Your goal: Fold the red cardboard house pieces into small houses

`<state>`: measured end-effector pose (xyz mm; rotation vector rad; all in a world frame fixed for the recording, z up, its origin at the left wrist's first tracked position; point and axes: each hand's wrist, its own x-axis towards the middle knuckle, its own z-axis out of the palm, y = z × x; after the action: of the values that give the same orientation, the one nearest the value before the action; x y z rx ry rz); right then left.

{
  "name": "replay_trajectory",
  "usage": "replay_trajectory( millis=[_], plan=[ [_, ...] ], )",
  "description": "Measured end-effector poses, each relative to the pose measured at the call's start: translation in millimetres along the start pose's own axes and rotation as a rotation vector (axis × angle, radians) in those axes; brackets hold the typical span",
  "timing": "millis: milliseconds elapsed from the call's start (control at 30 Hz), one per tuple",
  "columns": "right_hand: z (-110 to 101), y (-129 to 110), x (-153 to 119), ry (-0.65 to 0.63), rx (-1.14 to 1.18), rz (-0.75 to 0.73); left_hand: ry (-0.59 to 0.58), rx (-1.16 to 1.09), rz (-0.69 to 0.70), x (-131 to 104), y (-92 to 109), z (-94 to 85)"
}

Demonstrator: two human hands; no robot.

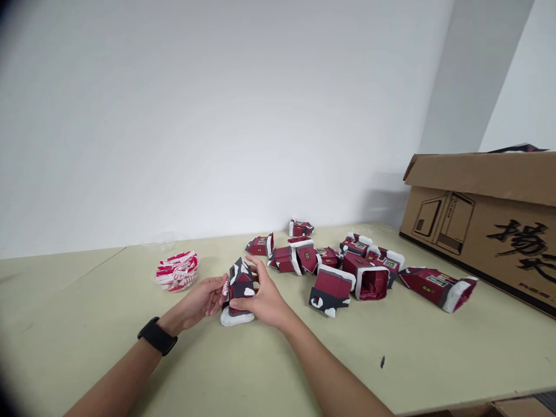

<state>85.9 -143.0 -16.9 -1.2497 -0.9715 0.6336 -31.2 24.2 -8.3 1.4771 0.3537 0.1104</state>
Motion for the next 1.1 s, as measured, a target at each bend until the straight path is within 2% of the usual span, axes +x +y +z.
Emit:
replay_trajectory(
  millis=[533,700,933,1033,1100],
  plan=[
    [-0.8,3.8,1.4,-0.020,-0.043,-0.005,-0.025,0.060,0.022,-0.1,-0.9,0.5],
    [-0.4,3.2,0.9,-0.028,-0.033,-0.015,-0.024,0.182,0.016,-0.1,-2.1,-1.1],
    [-0.8,2.5,-0.5,-0.034,-0.045,-0.009,-0.018,0.098,0.004,-3.2,-1.6,7.1],
    [-1.3,2.3,0.1,-0.026,-0.010,-0.017,0.019,0.188,0.009,-2.5,-1.8,7.3],
    [-2.0,1.9,0.8,-0.018,0.067,0.004,0.075,0.351,0.086,-1.4,0.3,3.7]
  ],
)
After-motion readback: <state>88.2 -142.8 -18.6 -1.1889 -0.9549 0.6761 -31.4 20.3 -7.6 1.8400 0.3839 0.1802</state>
